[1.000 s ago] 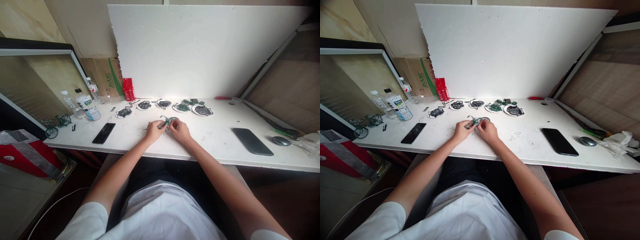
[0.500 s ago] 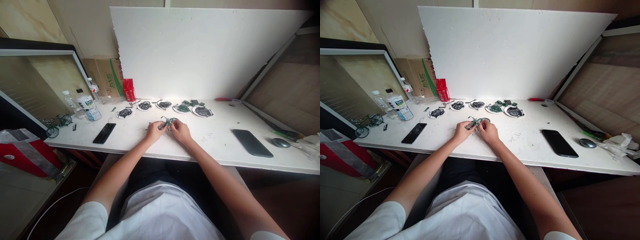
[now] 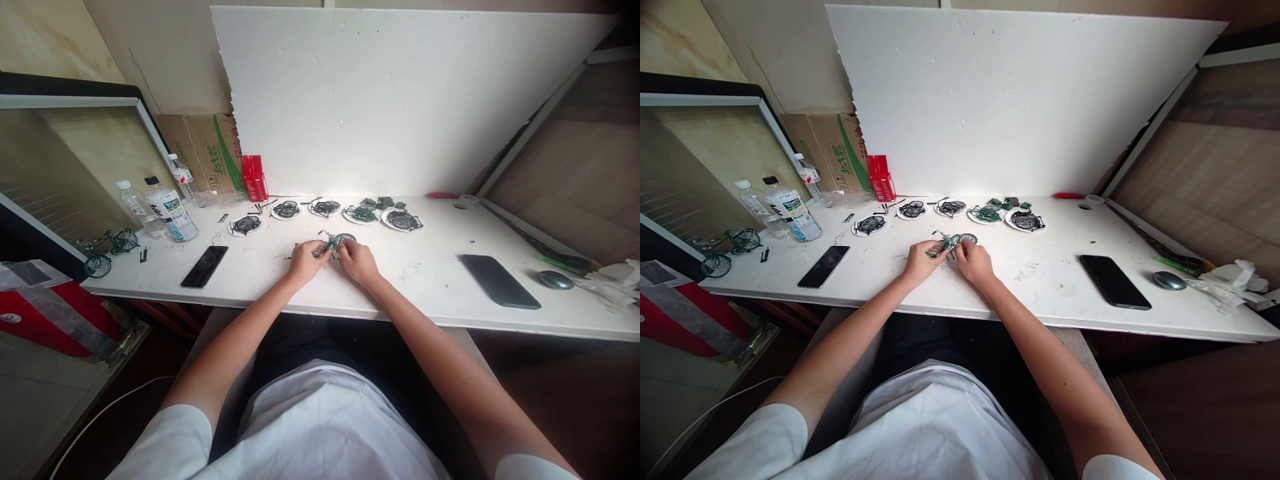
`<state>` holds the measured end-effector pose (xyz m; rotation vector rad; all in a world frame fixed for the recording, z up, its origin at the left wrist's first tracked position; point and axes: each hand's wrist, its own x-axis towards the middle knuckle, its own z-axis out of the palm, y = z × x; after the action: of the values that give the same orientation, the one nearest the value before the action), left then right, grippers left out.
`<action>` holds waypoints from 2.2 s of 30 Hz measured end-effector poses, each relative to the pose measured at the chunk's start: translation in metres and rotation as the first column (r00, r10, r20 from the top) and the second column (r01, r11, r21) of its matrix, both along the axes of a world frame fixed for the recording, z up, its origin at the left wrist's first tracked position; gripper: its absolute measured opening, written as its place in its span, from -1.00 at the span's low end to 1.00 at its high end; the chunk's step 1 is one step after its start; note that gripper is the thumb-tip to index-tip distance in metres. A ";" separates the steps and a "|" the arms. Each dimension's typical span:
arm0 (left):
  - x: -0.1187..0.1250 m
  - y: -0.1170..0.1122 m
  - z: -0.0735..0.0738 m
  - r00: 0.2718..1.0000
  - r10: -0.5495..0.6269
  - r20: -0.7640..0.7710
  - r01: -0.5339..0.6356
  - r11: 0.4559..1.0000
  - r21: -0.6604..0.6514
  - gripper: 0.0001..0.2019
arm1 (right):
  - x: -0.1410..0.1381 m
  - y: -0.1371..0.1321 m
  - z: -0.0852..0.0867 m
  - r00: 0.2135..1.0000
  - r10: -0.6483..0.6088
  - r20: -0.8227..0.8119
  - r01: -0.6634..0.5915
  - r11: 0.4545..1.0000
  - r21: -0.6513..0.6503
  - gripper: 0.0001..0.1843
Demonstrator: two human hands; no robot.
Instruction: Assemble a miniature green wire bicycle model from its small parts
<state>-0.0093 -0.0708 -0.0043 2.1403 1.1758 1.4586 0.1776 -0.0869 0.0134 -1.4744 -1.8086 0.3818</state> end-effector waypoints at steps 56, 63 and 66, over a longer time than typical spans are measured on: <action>-0.001 -0.004 0.005 0.998 0.012 0.057 -0.015 0.999 0.052 -0.93 | 0.002 0.004 -0.004 0.991 0.091 -0.094 -0.075 0.984 0.159 -0.67; -0.001 -0.007 0.007 0.999 0.003 0.037 -0.004 0.999 0.032 -0.93 | 0.002 0.005 -0.007 0.991 0.101 -0.086 -0.082 0.977 0.194 -0.73; -0.001 -0.007 0.007 0.999 -0.005 0.041 0.003 0.999 0.039 -0.93 | 0.002 0.005 -0.005 0.994 0.092 -0.059 -0.080 0.982 0.173 -0.60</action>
<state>-0.0099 -0.0776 0.0026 2.1263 1.1369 1.5287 0.1798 -0.0819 0.0083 -1.2553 -1.8084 0.3073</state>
